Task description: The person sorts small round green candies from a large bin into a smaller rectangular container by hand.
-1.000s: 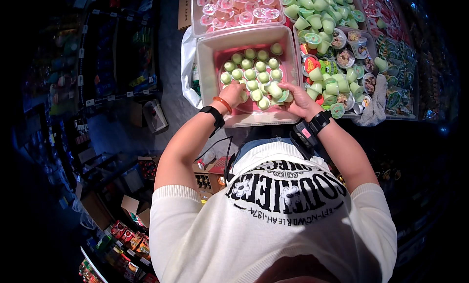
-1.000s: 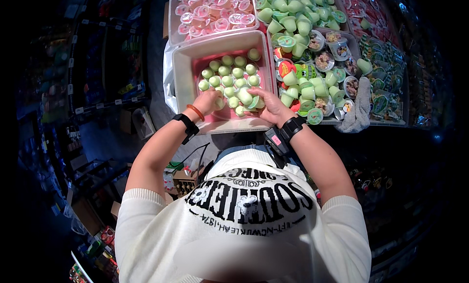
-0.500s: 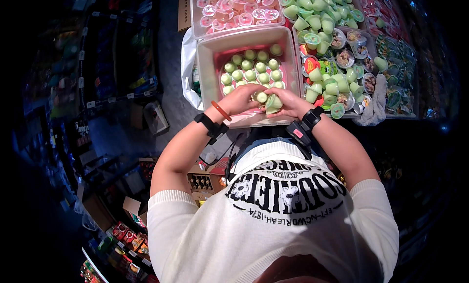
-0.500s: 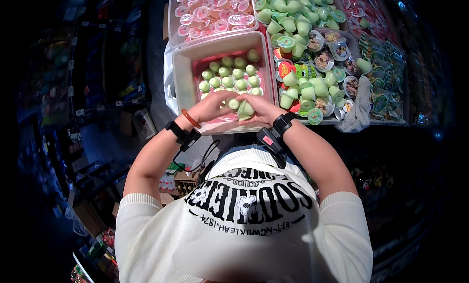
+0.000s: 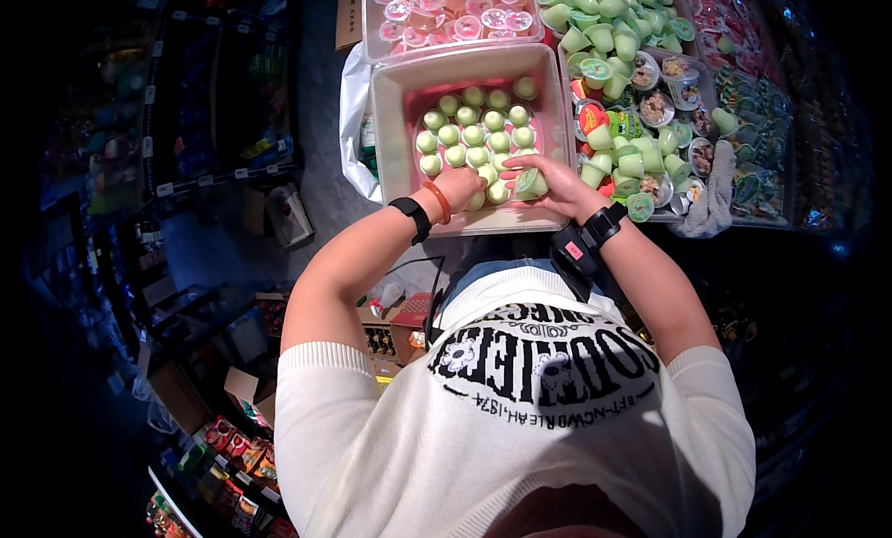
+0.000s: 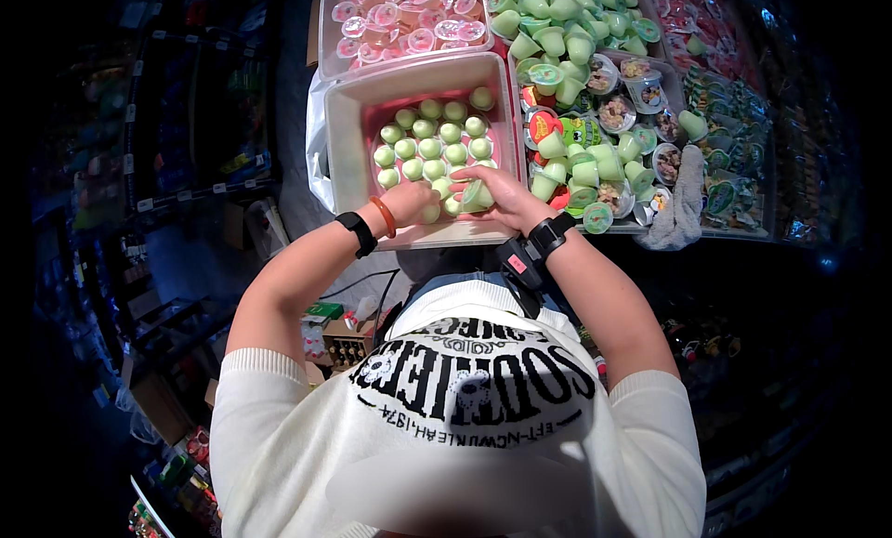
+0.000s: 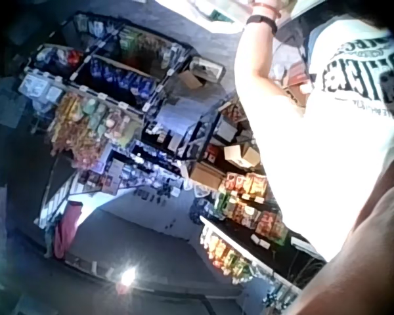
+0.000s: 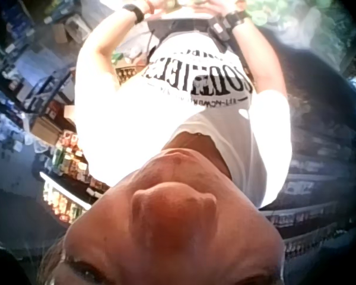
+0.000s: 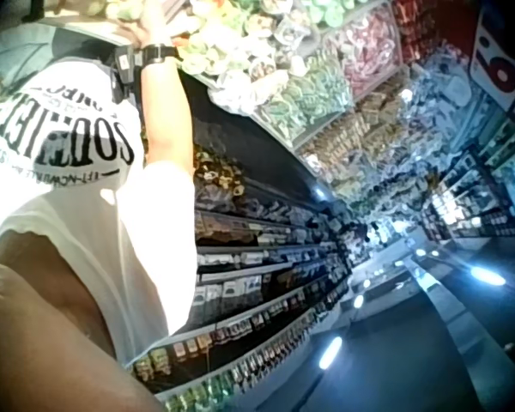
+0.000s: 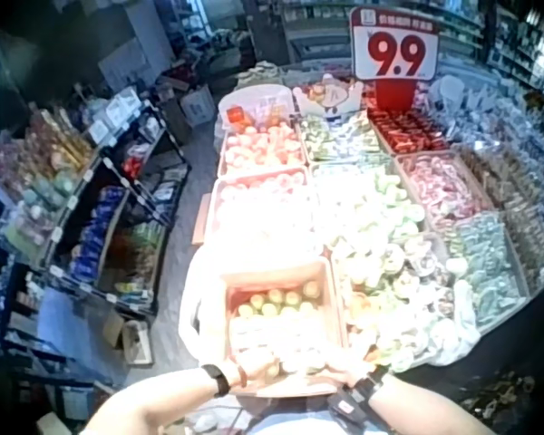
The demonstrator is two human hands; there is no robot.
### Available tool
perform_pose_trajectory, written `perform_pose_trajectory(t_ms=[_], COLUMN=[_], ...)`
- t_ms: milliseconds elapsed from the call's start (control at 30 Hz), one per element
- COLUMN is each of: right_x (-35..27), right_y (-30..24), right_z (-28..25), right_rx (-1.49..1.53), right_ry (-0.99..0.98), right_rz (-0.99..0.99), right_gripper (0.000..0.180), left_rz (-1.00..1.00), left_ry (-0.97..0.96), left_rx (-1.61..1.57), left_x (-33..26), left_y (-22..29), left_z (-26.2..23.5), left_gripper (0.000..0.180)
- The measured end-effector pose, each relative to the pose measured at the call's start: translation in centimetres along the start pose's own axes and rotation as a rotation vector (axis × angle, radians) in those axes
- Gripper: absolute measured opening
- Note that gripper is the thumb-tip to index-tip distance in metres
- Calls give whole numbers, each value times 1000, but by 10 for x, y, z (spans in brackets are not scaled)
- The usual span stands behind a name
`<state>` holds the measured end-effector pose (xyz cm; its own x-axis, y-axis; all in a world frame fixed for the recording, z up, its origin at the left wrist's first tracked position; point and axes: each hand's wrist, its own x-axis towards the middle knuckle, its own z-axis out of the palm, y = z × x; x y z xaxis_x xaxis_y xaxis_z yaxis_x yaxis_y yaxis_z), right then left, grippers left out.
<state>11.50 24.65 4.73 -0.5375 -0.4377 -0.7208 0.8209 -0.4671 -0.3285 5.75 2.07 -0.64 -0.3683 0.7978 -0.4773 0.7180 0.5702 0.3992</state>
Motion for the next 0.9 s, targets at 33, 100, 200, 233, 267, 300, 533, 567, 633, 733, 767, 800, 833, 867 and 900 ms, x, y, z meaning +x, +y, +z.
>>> perform_pose_trajectory(t_ms=[33,100,200,233,267,300,533,567,633,733,767,800,833,867,900], right_x=[-2,-2,2,3,5,8,14,12,-3,0,-6,-3,1,1,2], right_y=[0,2,5,6,6,8,15,14,5,6,3,5,9,10,9], right_z=[1,1,-1,-2,-5,-8,1,5,21,13,22,23,22,24,26], right_rx=[2,3,-31,-44,-52,-46,16,-32,-159,-335,-392,-479,-566,-653,-658], right_ry=[-2,-1,-13,-23,-26,-21,-120,-134,-107,-126,-42,-63,-85,-104,-109], right_rz=[-6,-30,-43,-32,-26,-30,-71,-63,-7,12,55,54,51,48,56], right_gripper=[36,37,40,43,46,48,56,55,47,43,39,39,39,38,39], left_rz=[20,-35,-64,-66,-112,-157,78,62,26,-52,-54,6,66,128,167], left_ry=[25,16,17,20,85,147,303,326,336,424,446,396,345,295,280], left_rx=[26,-41,-173,-222,-313,-403,-650,-611,-566,-436,-428,-421,-415,-409,-395], left_x=[2,2,0,0,1,0,-13,-14,-15,-29,-31,-33,-34,-35,-36], left_y=[-4,-1,-12,-16,-9,11,67,65,56,57,55,55,56,57,58], left_z=[8,1,7,11,-3,-35,-83,-79,-71,-86,-85,-84,-83,-82,-80], left_gripper=[16,18,21,22,21,20,51,51,51,54,52,49,47,45,39])
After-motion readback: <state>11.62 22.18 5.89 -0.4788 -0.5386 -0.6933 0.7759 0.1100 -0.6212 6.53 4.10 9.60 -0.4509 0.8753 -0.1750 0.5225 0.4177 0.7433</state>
